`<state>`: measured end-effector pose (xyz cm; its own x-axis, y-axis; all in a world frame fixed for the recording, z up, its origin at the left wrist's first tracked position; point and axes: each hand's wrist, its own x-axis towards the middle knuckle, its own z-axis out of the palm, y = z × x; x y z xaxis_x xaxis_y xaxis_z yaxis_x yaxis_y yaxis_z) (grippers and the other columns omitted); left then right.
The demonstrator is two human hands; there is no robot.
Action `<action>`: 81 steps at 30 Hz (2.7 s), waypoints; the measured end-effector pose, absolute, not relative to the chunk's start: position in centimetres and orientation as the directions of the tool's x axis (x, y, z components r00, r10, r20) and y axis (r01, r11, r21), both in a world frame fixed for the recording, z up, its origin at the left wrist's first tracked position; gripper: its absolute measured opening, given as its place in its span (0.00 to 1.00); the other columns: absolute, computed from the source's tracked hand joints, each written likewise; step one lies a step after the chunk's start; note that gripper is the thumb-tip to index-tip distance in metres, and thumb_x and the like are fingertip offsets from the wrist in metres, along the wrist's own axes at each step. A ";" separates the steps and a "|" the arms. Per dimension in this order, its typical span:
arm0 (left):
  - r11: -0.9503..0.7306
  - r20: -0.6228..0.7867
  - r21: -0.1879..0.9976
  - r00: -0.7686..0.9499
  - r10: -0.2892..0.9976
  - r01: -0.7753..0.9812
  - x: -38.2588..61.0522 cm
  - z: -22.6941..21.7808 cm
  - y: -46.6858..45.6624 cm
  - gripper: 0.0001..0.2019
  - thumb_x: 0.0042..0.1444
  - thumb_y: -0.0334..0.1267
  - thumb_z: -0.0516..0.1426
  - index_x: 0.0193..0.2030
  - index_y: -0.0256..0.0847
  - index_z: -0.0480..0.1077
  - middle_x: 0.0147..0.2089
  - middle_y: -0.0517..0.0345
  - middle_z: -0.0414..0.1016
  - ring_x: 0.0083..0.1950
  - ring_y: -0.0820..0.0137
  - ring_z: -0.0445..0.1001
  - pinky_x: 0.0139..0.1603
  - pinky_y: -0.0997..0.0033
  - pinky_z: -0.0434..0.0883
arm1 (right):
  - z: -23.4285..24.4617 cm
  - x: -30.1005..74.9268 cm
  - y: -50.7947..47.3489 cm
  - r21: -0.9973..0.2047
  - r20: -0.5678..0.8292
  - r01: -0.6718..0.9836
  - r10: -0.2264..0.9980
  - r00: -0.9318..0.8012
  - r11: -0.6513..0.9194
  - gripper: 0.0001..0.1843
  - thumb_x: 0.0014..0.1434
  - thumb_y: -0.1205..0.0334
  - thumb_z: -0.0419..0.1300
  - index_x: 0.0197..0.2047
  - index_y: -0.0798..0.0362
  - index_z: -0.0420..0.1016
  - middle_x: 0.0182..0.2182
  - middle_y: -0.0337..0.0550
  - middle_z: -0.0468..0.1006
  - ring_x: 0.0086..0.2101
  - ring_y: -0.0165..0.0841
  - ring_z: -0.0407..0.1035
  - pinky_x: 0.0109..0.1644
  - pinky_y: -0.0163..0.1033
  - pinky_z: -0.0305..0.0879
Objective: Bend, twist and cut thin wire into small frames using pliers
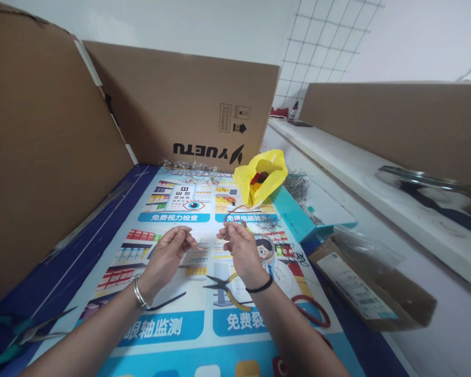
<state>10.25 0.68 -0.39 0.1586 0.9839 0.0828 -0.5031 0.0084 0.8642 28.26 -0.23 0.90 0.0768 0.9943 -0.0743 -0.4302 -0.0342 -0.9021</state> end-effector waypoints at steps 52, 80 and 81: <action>0.074 -0.098 0.995 0.490 0.866 0.067 9.6 -0.7 0.3 0.14 0.56 0.45 0.56 0.27 0.36 0.69 0.24 0.63 0.63 0.28 0.74 0.60 0.30 0.75 0.57 | -2.8 29.7 -1.9 -0.567 0.409 0.628 0.844 -0.347 0.533 0.12 0.64 0.64 0.50 0.39 0.53 0.76 0.35 0.47 0.76 0.38 0.33 0.70 0.42 0.38 0.67; 0.099 -0.129 0.992 0.558 0.820 0.083 11.0 -1.9 -0.3 0.25 0.46 0.34 0.63 0.53 0.37 0.68 0.32 0.59 0.73 0.25 0.75 0.66 0.29 0.73 0.65 | -2.4 28.3 -2.8 -0.661 0.533 0.516 0.825 -0.188 0.545 0.11 0.60 0.67 0.53 0.39 0.48 0.77 0.35 0.44 0.75 0.39 0.34 0.69 0.43 0.41 0.67; 0.100 -0.130 0.991 0.555 0.822 0.085 11.0 -1.8 -0.3 0.24 0.46 0.34 0.63 0.52 0.37 0.69 0.32 0.59 0.73 0.25 0.75 0.66 0.29 0.73 0.65 | -1.9 28.5 -2.8 -0.657 0.517 0.531 0.833 -0.200 0.535 0.11 0.60 0.66 0.53 0.41 0.48 0.76 0.36 0.45 0.75 0.40 0.34 0.69 0.44 0.42 0.67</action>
<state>11.03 -0.26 -1.76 0.5548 0.8217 -0.1304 0.0853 0.0998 0.9913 28.47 -2.76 -1.95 -0.2000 0.8325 0.5166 0.5312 0.5352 -0.6568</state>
